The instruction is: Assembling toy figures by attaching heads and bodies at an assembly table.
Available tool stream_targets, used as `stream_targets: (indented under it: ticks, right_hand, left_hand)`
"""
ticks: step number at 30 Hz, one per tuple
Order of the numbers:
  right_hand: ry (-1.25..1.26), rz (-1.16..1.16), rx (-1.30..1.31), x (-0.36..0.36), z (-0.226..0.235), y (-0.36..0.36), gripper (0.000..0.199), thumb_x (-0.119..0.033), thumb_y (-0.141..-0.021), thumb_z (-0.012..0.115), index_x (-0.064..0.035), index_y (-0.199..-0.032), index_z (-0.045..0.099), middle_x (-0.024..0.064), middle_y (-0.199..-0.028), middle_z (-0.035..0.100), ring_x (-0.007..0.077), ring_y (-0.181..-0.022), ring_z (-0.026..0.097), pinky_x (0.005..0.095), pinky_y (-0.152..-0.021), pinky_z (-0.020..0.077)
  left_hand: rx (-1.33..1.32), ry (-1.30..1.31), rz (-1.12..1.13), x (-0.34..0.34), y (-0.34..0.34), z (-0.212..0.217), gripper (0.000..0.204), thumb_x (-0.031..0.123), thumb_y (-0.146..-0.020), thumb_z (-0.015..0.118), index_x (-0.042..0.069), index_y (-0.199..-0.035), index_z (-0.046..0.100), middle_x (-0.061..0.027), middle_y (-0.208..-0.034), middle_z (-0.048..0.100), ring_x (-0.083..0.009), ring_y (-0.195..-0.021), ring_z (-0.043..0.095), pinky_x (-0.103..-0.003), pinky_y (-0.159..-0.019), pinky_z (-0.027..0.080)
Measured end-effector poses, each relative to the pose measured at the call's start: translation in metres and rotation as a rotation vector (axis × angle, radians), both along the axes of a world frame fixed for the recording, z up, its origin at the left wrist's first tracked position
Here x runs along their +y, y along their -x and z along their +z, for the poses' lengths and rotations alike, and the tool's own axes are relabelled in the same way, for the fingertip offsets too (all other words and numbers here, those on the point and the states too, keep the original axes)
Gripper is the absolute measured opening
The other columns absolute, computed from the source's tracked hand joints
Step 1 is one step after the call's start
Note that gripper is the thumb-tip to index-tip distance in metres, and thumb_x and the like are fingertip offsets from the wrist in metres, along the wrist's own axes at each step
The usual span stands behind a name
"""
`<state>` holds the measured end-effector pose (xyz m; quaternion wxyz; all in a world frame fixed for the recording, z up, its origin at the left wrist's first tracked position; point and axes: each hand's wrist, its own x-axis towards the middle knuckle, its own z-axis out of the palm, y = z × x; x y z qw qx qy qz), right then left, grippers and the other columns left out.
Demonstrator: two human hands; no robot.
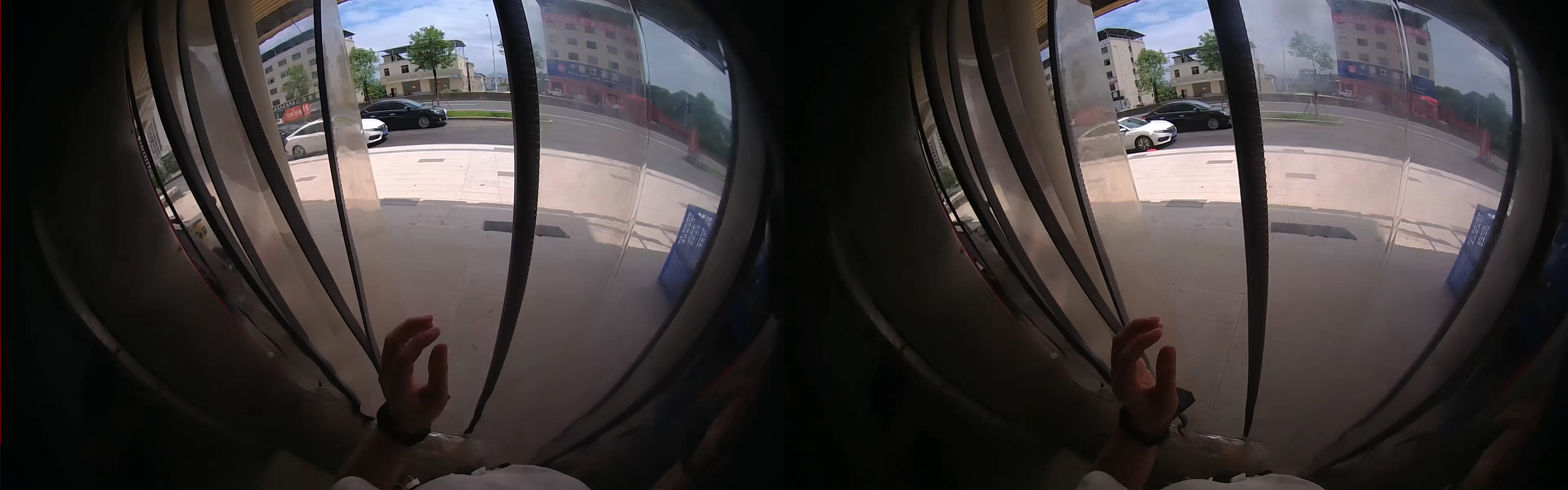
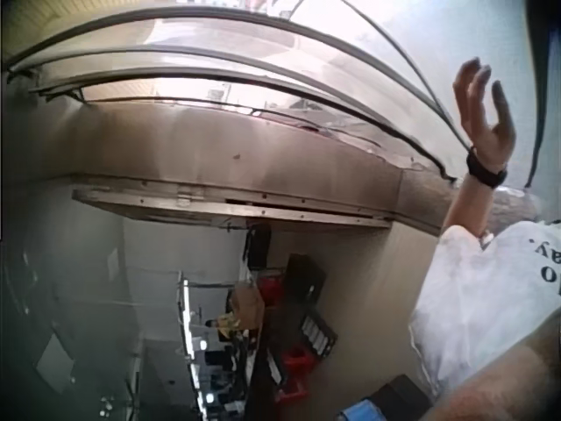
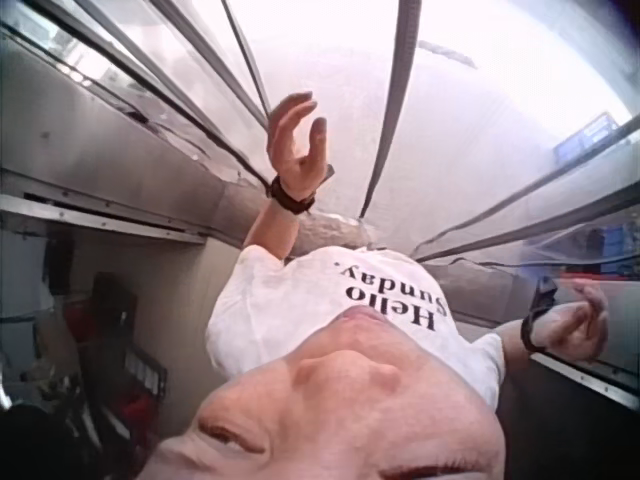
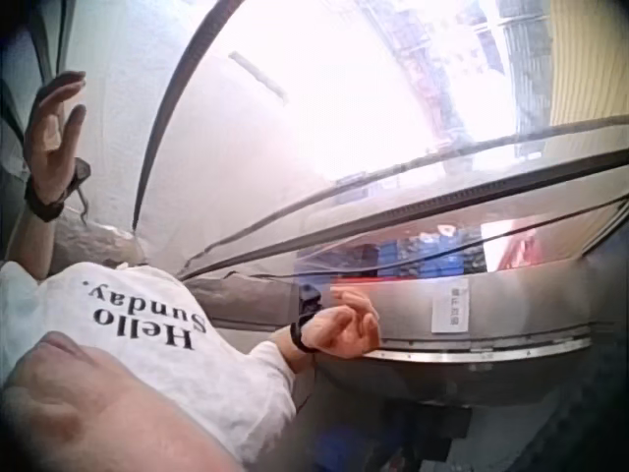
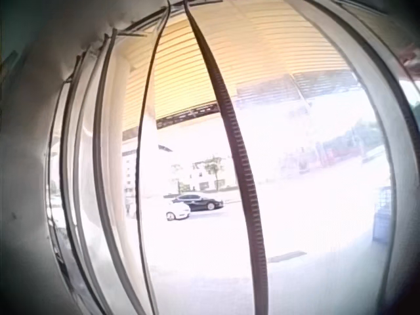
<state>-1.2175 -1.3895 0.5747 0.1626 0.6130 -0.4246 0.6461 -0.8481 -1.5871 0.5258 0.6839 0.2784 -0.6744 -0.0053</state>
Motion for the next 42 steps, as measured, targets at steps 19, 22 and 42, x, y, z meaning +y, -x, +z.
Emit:
stream_targets:
  ticks: [19,22,42]
  right_hand:
    - [-0.43,0.149,-0.068,-0.28,-0.076,-0.368,0.029,-0.001,-0.074,0.062,0.0017,-0.099,0.048,0.0176,-0.088,0.056,0.0314,-0.081,0.056,0.0381,-0.072,0.0457]
    - [-0.381,0.055,-0.109,-0.267,-0.071,-0.324,0.021,0.007,-0.074,0.057,0.0015,-0.093,0.051,0.0163,-0.079,0.058,0.0317,-0.072,0.059,0.0376,-0.065,0.0466]
    - [-0.354,-0.245,0.114,-0.172,-0.076,-0.281,0.074,-0.003,-0.075,0.061,0.0041,-0.132,0.015,0.0339,-0.127,0.024,0.0444,-0.122,0.028,0.0456,-0.101,0.0286]
  left_hand:
    - [0.108,-0.553,0.048,-0.106,-0.159,-0.048,0.019,0.018,-0.078,0.065,0.0,-0.085,0.062,-0.0076,-0.071,0.064,-0.0159,-0.065,0.06,-0.027,-0.061,0.046]
    - [0.135,-0.489,0.105,-0.109,-0.175,-0.049,0.015,0.013,-0.082,0.06,0.0,-0.088,0.062,-0.0088,-0.075,0.065,-0.0158,-0.068,0.062,-0.026,-0.061,0.046]
    - [0.169,-0.496,0.014,-0.183,-0.253,-0.079,0.035,0.017,-0.091,0.048,-0.007,-0.115,0.044,-0.0174,-0.102,0.056,-0.0228,-0.093,0.055,-0.032,-0.083,0.043]
